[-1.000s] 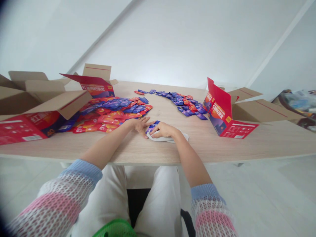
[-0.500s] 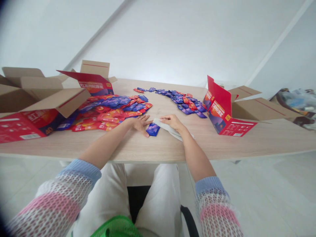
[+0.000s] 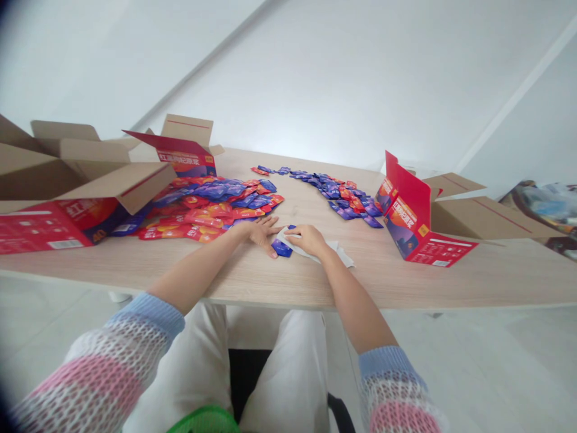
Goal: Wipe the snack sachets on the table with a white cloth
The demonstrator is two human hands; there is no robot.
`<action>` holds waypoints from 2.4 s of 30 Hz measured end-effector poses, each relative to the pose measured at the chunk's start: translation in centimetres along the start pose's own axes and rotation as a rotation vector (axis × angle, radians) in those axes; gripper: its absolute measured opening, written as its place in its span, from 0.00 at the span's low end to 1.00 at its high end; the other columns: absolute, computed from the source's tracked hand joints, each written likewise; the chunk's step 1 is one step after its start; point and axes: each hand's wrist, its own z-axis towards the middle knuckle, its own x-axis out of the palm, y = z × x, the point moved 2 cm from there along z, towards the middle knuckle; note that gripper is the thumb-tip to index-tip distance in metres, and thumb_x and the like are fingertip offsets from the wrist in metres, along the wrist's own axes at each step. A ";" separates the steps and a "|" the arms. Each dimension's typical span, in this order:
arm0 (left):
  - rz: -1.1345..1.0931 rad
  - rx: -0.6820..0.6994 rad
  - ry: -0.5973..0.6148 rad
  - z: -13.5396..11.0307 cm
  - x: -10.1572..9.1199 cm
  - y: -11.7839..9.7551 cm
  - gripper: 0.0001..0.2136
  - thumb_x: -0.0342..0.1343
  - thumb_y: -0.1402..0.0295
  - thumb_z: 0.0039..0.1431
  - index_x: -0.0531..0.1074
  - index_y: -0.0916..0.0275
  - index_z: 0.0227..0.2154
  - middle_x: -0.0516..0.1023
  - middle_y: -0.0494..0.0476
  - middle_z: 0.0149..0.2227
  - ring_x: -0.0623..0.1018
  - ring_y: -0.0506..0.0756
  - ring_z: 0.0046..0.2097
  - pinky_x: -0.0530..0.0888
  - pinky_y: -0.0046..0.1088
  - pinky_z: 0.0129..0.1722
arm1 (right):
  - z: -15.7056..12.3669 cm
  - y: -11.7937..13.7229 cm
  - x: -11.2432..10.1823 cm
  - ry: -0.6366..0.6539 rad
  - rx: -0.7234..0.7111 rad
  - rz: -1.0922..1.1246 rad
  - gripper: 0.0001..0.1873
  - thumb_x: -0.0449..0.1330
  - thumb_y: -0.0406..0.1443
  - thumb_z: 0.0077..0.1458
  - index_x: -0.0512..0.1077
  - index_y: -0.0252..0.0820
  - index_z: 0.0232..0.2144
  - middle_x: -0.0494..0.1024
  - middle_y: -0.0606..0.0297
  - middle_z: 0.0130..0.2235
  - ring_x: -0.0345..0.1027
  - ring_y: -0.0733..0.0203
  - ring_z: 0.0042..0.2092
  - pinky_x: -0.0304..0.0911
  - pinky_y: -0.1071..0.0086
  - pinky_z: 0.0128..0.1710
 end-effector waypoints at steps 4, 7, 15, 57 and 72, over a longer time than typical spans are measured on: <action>0.001 0.006 0.012 0.1 0.0 0.0 0.60 0.61 0.38 0.28 0.37 0.45 0.65 0.26 0.50 0.67 0.29 0.70 0.65 0.37 0.54 0.61 | -0.5 1.0 0.0 0.125 -0.113 0.209 0.18 0.60 0.44 0.53 0.77 0.43 0.43 0.79 0.60 0.45 0.71 0.54 0.44 0.62 0.66 0.46; 0.015 -0.012 0.010 0.4 0.1 0.0 0.60 0.61 0.38 0.27 0.36 0.44 0.65 0.26 0.49 0.67 0.30 0.70 0.65 0.38 0.54 0.61 | -0.9 1.7 -0.4 0.269 -0.136 0.314 0.20 0.62 0.46 0.50 0.77 0.42 0.43 0.79 0.60 0.43 0.72 0.55 0.43 0.63 0.67 0.44; 0.061 0.007 0.032 0.9 0.2 0.3 0.60 0.60 0.38 0.29 0.35 0.44 0.65 0.25 0.50 0.67 0.30 0.70 0.65 0.37 0.55 0.61 | -2.9 2.3 -2.4 0.683 -0.099 0.365 0.21 0.65 0.47 0.46 0.79 0.42 0.40 0.80 0.64 0.40 0.71 0.59 0.39 0.62 0.73 0.40; 0.035 0.020 0.005 1.2 0.5 1.1 0.59 0.61 0.40 0.29 0.36 0.44 0.65 0.24 0.50 0.67 0.29 0.69 0.65 0.37 0.54 0.61 | -1.5 2.2 -0.5 0.447 -0.066 0.350 0.22 0.64 0.49 0.45 0.80 0.41 0.37 0.81 0.64 0.36 0.71 0.60 0.35 0.62 0.71 0.37; 0.014 0.017 0.002 0.6 0.3 0.6 0.59 0.61 0.39 0.29 0.38 0.47 0.65 0.24 0.52 0.67 0.29 0.69 0.65 0.36 0.52 0.61 | -0.5 -0.1 -1.5 -0.454 0.178 0.178 0.23 0.58 0.51 0.52 0.79 0.39 0.38 0.79 0.60 0.33 0.68 0.59 0.32 0.60 0.70 0.30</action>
